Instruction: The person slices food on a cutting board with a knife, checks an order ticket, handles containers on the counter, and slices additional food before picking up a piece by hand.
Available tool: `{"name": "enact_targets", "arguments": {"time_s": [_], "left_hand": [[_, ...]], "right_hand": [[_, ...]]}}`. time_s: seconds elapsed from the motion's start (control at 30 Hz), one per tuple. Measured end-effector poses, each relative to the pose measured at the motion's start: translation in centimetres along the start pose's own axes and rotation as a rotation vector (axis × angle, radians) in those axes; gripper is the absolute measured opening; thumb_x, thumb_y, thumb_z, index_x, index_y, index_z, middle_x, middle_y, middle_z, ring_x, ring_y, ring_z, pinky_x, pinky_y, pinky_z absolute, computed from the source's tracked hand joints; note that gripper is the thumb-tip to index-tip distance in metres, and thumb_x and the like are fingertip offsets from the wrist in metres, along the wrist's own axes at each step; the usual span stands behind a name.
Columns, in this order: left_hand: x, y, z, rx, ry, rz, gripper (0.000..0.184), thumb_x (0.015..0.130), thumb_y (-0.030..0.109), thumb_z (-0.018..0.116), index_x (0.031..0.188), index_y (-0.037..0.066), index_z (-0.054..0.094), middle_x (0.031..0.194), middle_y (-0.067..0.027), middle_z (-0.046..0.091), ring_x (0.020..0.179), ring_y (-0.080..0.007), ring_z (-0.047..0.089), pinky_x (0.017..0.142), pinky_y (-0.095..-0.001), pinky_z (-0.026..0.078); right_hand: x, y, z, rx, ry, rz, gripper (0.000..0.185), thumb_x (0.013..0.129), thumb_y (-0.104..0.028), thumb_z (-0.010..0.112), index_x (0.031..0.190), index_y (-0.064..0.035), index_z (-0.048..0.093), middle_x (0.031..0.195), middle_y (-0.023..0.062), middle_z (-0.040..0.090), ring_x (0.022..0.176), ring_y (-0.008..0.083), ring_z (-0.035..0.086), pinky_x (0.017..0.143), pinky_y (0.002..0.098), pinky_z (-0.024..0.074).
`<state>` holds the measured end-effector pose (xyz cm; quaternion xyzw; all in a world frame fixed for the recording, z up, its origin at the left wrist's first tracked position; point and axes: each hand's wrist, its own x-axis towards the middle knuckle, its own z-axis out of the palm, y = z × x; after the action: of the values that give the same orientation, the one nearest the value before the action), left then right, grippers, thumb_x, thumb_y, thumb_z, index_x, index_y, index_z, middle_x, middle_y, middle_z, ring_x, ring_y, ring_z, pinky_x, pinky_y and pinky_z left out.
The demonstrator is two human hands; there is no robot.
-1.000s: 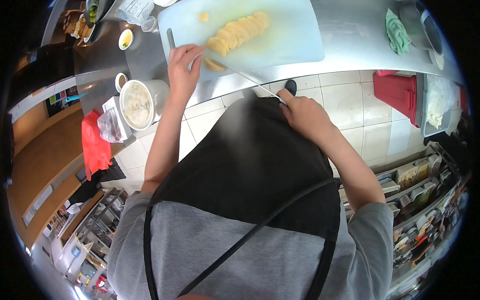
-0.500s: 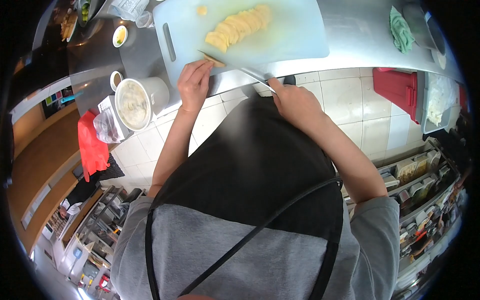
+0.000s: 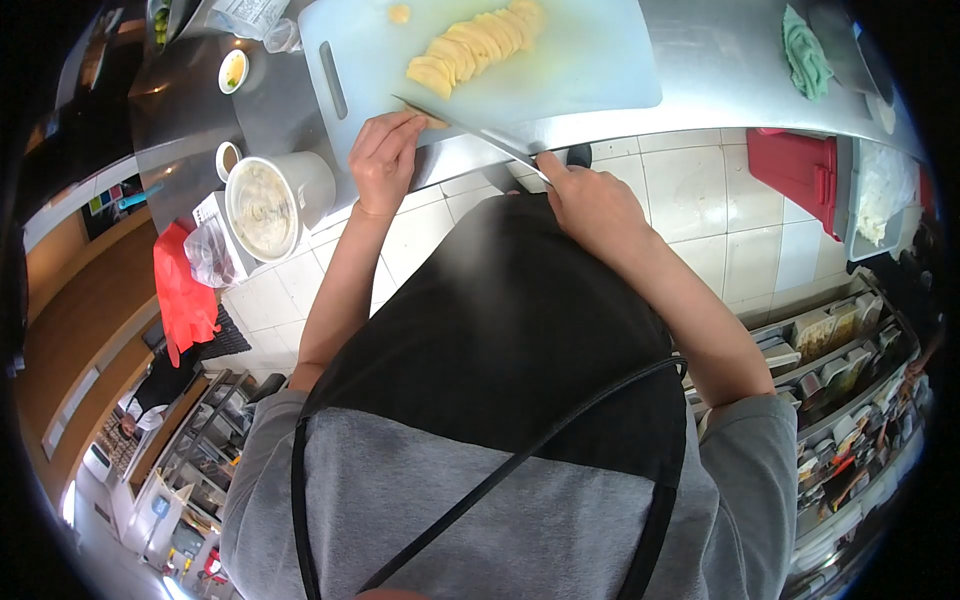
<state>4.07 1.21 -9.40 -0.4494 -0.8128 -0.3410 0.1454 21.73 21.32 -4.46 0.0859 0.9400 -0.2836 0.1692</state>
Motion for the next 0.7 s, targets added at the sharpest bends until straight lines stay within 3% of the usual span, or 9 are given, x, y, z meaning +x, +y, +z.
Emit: {"name": "enact_targets", "arguments": {"time_s": [0.7], "left_hand": [[-0.6,0.0,0.7,-0.014,0.077,-0.005,0.016,0.065,-0.007,0.069,0.077,0.003,0.067,0.083,-0.006,0.065,0.073,-0.0227,0.061,0.063,-0.0304,0.049]], "right_hand": [[-2.1,-1.1,-1.1,0.001,0.059,-0.007,0.023,0.088,-0.013,0.052,0.109,-0.0118,0.043,0.068,0.0126,0.058,0.059,0.0362,0.06,0.051,0.0479,0.0487]]}}
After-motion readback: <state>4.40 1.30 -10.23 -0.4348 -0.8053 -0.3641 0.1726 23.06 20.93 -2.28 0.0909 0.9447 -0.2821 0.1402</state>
